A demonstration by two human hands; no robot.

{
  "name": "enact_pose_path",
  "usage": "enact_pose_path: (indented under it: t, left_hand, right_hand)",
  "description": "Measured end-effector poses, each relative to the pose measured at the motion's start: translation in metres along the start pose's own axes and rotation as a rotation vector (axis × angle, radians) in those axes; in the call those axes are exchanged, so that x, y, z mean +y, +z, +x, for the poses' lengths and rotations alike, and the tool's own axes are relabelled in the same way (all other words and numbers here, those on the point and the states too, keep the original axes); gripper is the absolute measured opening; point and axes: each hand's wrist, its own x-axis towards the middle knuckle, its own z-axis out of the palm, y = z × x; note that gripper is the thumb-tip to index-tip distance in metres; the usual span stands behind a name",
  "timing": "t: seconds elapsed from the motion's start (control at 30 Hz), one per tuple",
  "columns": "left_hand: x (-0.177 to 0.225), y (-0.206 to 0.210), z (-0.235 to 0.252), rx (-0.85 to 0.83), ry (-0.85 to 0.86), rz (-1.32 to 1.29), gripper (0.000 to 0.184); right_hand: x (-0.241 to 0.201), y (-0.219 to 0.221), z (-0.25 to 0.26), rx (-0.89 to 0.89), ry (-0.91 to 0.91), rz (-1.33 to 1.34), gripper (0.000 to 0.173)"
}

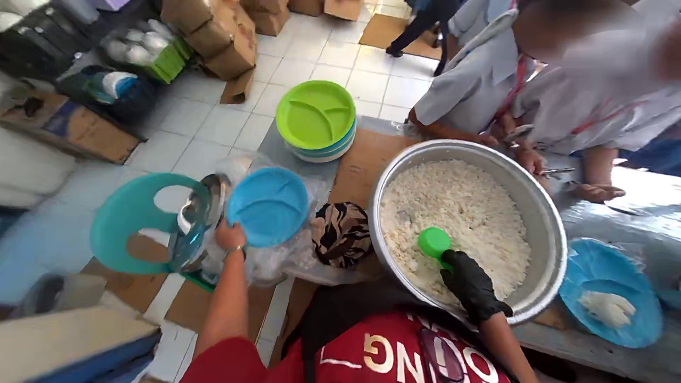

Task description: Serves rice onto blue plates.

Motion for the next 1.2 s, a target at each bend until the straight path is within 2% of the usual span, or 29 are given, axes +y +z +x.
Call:
enact_pose_path:
  t: [0.03,0.07,0.17,0.33,0.47,0.57,0.67,0.73,0.8,0.87,0.9,0.97,1.0,1.07,1.13,1.2]
  left_hand:
    - [-0.001,-0.004,-0.002,0.014,0.034,-0.025,0.050]
    - [0.000,-0.008,-0.003,0.017,0.071,-0.037,0.052]
    - [0.008,-0.023,0.002,-0.034,0.096,0.038,0.047]
    - [0.015,-0.040,0.032,-0.246,-0.015,0.095,0.046]
    - [0.011,-0.043,0.048,-0.311,-0.074,-0.007,0.047]
    - [0.042,-0.069,0.023,-0.245,0.085,-0.156,0.041]
    - [0.087,-0.104,-0.020,-0.135,0.357,-0.297,0.027]
    - [0.114,-0.125,-0.055,-0.070,0.530,-0.412,0.017]
    - [0.139,-0.145,-0.098,-0.099,0.621,-0.570,0.012]
    - [0.159,-0.152,-0.138,-0.208,0.644,-0.789,0.016]
    - [0.168,-0.151,-0.156,-0.279,0.622,-0.894,0.020]
    - [0.178,-0.139,-0.184,-0.440,0.533,-1.093,0.029]
    - [0.178,-0.129,-0.194,-0.547,0.492,-1.155,0.038]
    - [0.169,-0.104,-0.211,-0.767,0.460,-1.147,0.068]
    - [0.157,-0.082,-0.227,-0.973,0.555,-1.020,0.080]
    - [0.155,-0.067,-0.232,-1.193,0.697,-0.863,0.056]
  right_hand:
    - [0.011,0.010,0.014,-0.255,0.196,0.018,0.030]
    - [0.013,0.014,0.023,-0.356,0.318,0.032,0.034]
    - [0.003,0.013,0.029,-0.376,0.438,0.015,0.039]
    - [-0.012,0.010,0.032,-0.395,0.535,-0.019,0.038]
    - [-0.012,0.010,0.032,-0.381,0.578,-0.043,0.041]
    - [-0.016,-0.004,0.028,-0.123,0.506,0.115,0.047]
    - [-0.032,-0.013,0.029,0.171,0.273,0.389,0.047]
    - [-0.056,-0.019,0.037,0.230,0.109,0.581,0.053]
    - [-0.080,-0.027,0.045,0.154,-0.012,0.783,0.068]
    - [-0.105,-0.038,0.051,0.085,-0.058,1.015,0.078]
    - [-0.116,-0.043,0.051,0.115,-0.033,1.132,0.072]
    - [-0.130,-0.052,0.049,0.319,0.121,1.323,0.046]
    - [-0.129,-0.057,0.049,0.426,0.171,1.371,0.040]
    - [-0.116,-0.065,0.050,0.560,0.245,1.385,0.041]
    - [-0.103,-0.069,0.050,0.613,0.322,1.390,0.044]
    - [-0.093,-0.070,0.049,0.613,0.370,1.428,0.043]
